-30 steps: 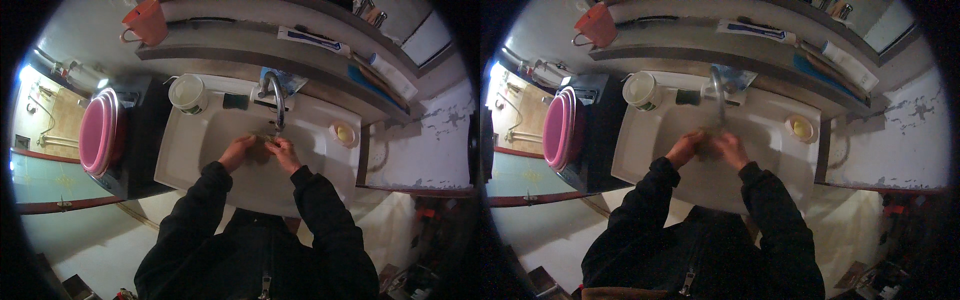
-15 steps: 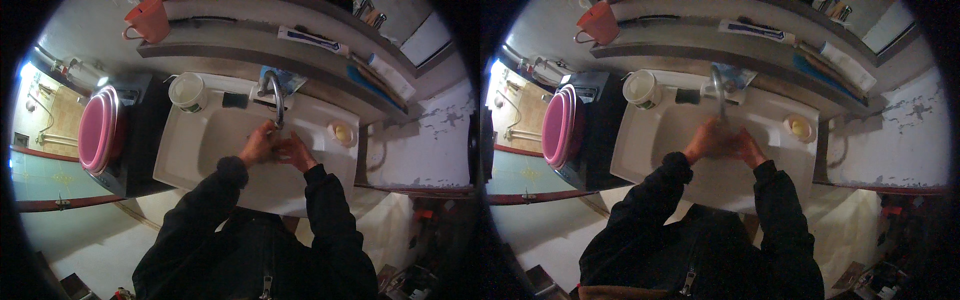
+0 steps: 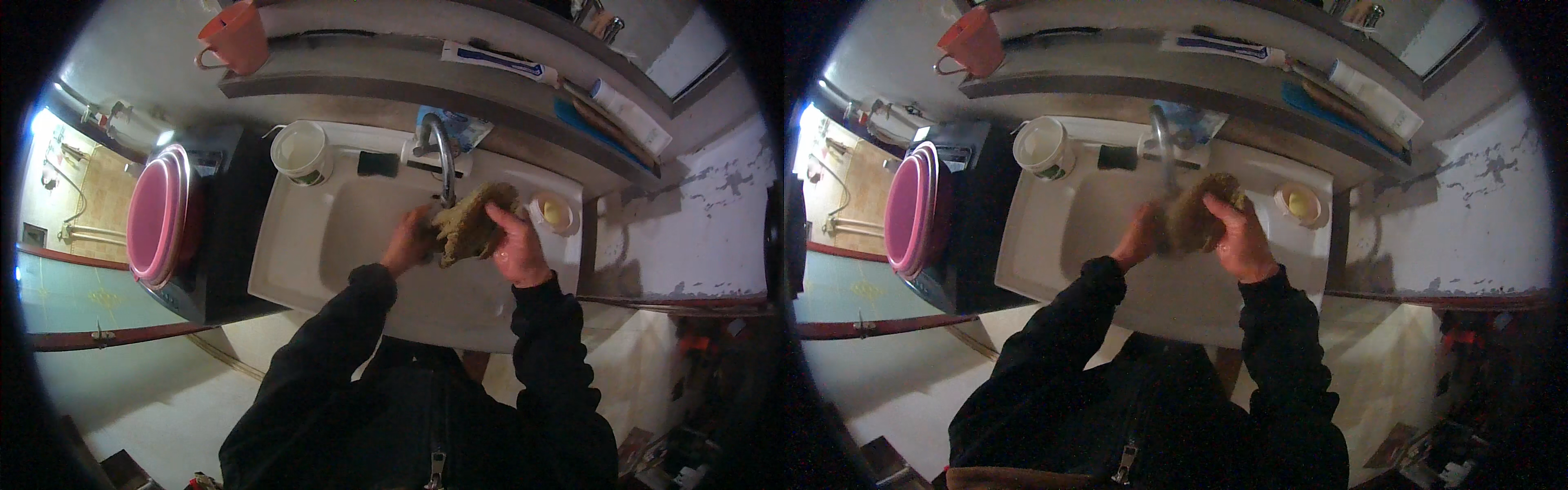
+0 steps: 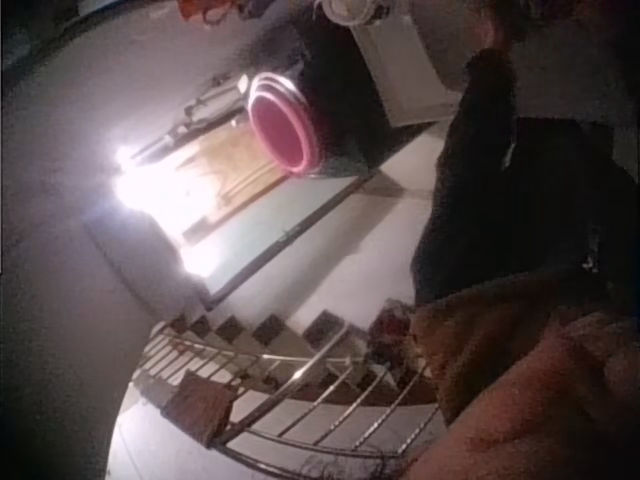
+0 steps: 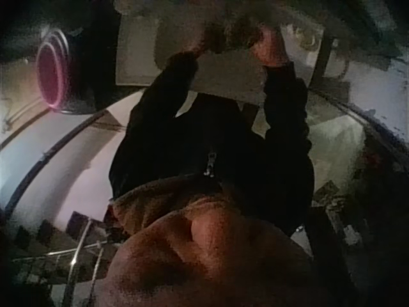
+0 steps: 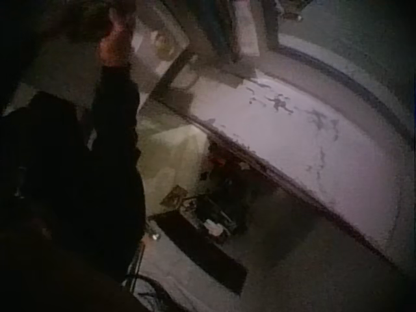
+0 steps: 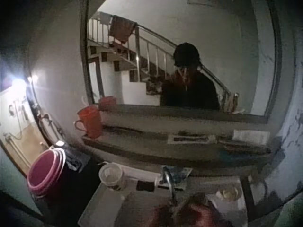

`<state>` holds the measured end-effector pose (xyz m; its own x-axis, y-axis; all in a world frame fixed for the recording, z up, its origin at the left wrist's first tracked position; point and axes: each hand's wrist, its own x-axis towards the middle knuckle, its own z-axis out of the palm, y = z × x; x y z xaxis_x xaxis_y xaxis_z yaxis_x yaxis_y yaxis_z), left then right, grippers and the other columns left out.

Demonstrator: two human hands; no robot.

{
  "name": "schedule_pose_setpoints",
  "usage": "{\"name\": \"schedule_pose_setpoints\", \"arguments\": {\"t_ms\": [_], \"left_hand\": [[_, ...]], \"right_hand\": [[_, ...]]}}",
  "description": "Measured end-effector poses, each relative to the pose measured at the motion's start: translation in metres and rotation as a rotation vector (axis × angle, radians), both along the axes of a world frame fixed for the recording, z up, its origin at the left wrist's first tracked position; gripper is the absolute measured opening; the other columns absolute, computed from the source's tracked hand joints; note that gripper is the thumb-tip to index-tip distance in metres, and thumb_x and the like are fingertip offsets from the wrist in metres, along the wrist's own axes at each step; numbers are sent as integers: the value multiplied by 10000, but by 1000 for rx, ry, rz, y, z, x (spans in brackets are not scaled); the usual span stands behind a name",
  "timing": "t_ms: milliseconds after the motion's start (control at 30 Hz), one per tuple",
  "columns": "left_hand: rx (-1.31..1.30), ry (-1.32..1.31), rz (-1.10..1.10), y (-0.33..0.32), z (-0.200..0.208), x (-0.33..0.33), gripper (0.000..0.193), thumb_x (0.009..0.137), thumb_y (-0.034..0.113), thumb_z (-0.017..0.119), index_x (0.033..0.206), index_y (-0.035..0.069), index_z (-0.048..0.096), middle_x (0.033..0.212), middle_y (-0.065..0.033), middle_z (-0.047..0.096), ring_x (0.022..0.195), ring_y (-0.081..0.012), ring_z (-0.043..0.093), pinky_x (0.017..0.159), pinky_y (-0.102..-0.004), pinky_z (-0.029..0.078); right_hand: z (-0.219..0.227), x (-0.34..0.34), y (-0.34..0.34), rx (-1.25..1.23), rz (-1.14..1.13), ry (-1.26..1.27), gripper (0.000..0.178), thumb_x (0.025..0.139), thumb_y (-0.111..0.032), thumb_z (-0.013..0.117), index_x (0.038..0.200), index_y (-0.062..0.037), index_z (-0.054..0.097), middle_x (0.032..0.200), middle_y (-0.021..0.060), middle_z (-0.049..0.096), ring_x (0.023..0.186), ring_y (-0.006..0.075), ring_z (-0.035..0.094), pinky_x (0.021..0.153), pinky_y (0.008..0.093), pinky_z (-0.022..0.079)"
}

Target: The person wrings out a cloth in a sink, then walks into a living area and mops the tiled floor with the cloth. They move a yellow plastic chair and a black stool to clean underneath them, then return the items to their original positions.

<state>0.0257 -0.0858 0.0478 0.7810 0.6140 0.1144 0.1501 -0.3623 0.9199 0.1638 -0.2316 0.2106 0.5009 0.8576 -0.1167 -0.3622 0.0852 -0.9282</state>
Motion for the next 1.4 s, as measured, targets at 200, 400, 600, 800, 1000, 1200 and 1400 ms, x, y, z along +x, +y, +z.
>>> {"name": "schedule_pose_setpoints", "arguments": {"t_ms": [200, 400, 600, 800, 1000, 1200, 1400], "left_hand": [[-700, -139, -283, -5, 17, 8, 433, 850, 148, 701, 1213, 31, 497, 1043, -92, 623, 1008, -200, 576, 848, -346, 508], [-686, -103, -190, 17, 35, -3, 307, 881, 132, 662, 1163, 60, 562, 1112, -69, 628, 1018, -164, 601, 887, -322, 500], [-809, -47, -315, -21, 57, -3, 338, 866, 108, 611, 1190, 79, 521, 1097, -55, 610, 953, -193, 604, 817, -331, 507], [-948, -223, 308, 3, 60, -14, 427, 804, 169, 693, 1161, 41, 496, 987, -79, 594, 914, -197, 575, 816, -341, 470], [-1523, -441, 76, -16, 17, -22, 532, 959, 493, 498, 1281, 71, 517, 1239, -118, 597, 1120, -264, 588, 956, -427, 479], [-402, -104, 158, -27, 22, 6, 521, 910, 479, 584, 1222, 62, 565, 1166, -145, 607, 1013, -327, 601, 901, -435, 476], [356, 156, 79, -24, 41, 17, 506, 857, 496, 622, 1116, 61, 600, 1020, -172, 584, 882, -376, 594, 734, -466, 499]], "right_hand": [[35, 27, -30, -7, 10, 44, 236, 891, -109, 587, 1113, -43, 632, 1096, 56, 656, 1011, 192, 630, 856, 351, 519], [-100, 52, -36, -873, 259, -385, 489, 851, -385, 664, 1170, -43, 524, 1143, 91, 565, 1028, 233, 544, 894, 389, 481], [-179, -8, -25, -480, 34, 763, 515, 905, -453, 599, 1283, -119, 495, 1195, 78, 556, 1050, 230, 558, 903, 436, 499], [-157, -41, 17, 20, 119, 634, 426, 989, -325, 477, 1331, -72, 502, 1286, 84, 579, 1145, 240, 581, 965, 419, 494], [-134, -47, 29, -203, -28, 806, 369, 982, -389, 488, 1228, -134, 592, 1231, 29, 613, 1075, 222, 619, 878, 412, 524], [-124, -27, 15, -64, 219, 794, 399, 926, -475, 541, 1191, -183, 605, 1196, 11, 612, 1068, 217, 603, 850, 407, 524], [-169, -26, 36, 3, 103, 382, 464, 893, -463, 572, 1241, -162, 511, 1271, 43, 547, 1151, 219, 534, 960, 383, 458]]}}
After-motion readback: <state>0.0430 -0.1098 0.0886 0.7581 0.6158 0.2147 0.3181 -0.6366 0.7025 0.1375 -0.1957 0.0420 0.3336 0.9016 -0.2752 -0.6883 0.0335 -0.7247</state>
